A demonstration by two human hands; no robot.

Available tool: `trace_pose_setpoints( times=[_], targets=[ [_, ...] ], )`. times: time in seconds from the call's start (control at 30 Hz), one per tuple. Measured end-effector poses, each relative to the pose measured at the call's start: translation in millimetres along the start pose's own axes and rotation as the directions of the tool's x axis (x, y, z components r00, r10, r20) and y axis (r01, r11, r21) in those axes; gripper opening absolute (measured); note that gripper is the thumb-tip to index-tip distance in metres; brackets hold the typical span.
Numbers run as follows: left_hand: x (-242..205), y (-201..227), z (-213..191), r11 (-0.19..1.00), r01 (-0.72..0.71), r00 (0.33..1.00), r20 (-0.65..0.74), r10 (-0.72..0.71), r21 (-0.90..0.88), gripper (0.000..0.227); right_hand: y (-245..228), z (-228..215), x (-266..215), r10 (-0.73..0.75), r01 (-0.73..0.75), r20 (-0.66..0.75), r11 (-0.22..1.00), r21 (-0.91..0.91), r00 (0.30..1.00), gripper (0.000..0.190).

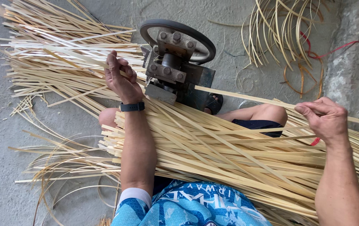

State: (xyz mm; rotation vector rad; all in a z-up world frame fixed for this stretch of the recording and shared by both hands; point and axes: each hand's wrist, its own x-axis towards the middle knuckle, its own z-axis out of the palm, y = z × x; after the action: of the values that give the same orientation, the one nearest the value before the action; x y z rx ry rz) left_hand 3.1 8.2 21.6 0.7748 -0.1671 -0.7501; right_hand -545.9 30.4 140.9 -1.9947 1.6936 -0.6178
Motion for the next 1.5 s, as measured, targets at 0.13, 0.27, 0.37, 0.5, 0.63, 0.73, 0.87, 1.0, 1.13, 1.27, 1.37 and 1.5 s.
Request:
trace_pose_setpoints(
  times=[0.13,0.27,0.37,0.5,0.63,0.73,0.87,1.0,1.13,1.27,1.37,1.5],
  targets=[
    [0.3,-2.1,-1.4,1.000,0.012,1.000,-0.002,-0.012,-0.003,0.033,-15.4,39.7,11.4,-0.047,0.048,0.012,0.945,-0.325,0.999,0.013],
    [-2.1,-1.9,-1.4,1.000,0.018,1.000,-0.011,-0.018,0.020,0.031,-20.7,60.6,16.1,-0.056,0.062,0.025,0.923,-0.381,0.998,0.016],
    [-1.4,0.1,0.1,1.000,0.012,1.000,-0.025,-0.012,0.018,0.030,-9.8,26.6,13.5,-0.006,0.009,0.018,0.980,-0.198,1.000,0.015],
    [-0.8,-5.0,4.2,1.000,0.015,1.000,0.000,-0.016,0.018,0.030,-7.8,16.2,6.0,-0.025,0.008,-0.051,0.953,-0.302,0.998,0.017],
    [-3.0,-4.2,5.9,0.999,0.010,1.000,0.001,-0.010,0.047,0.028,-43.5,67.6,19.6,-0.123,0.121,0.012,0.955,-0.272,0.992,0.015],
    [-2.1,-1.1,3.3,0.999,0.010,1.000,-0.029,-0.009,0.037,0.028,-84.7,102.9,25.5,-0.239,0.253,0.106,0.955,-0.154,0.965,0.026],
    [-2.1,-3.8,-1.4,0.999,0.006,1.000,-0.028,-0.005,0.050,0.030,-108.2,101.6,15.1,-0.464,0.501,0.215,0.849,-0.168,0.859,0.030],
    [-0.4,-3.8,-2.4,0.998,0.009,1.000,-0.011,-0.008,0.066,0.031,-96.0,88.1,6.8,-0.168,0.214,0.661,0.977,0.011,0.731,0.029],
    [-2.7,-1.3,-0.2,0.998,0.024,1.000,-0.017,-0.023,0.061,0.032,-72.1,75.0,-7.2,-0.101,0.060,0.639,0.995,0.086,0.762,0.018],
    [-4.1,11.6,3.1,0.995,0.041,0.999,-0.009,-0.040,0.096,0.031,-41.2,43.6,-4.1,0.132,-0.120,0.633,0.991,-0.061,0.763,0.014],
    [-8.2,22.1,5.9,0.997,0.038,0.999,0.034,-0.040,0.060,0.032,-12.7,1.1,4.1,0.195,-0.217,0.562,0.976,-0.028,0.804,0.018],
    [-9.9,22.4,10.5,0.998,0.032,0.999,-0.015,-0.032,0.063,0.030,18.4,-36.7,-9.3,0.206,-0.177,0.296,0.977,-0.123,0.933,0.019]
  ],
)
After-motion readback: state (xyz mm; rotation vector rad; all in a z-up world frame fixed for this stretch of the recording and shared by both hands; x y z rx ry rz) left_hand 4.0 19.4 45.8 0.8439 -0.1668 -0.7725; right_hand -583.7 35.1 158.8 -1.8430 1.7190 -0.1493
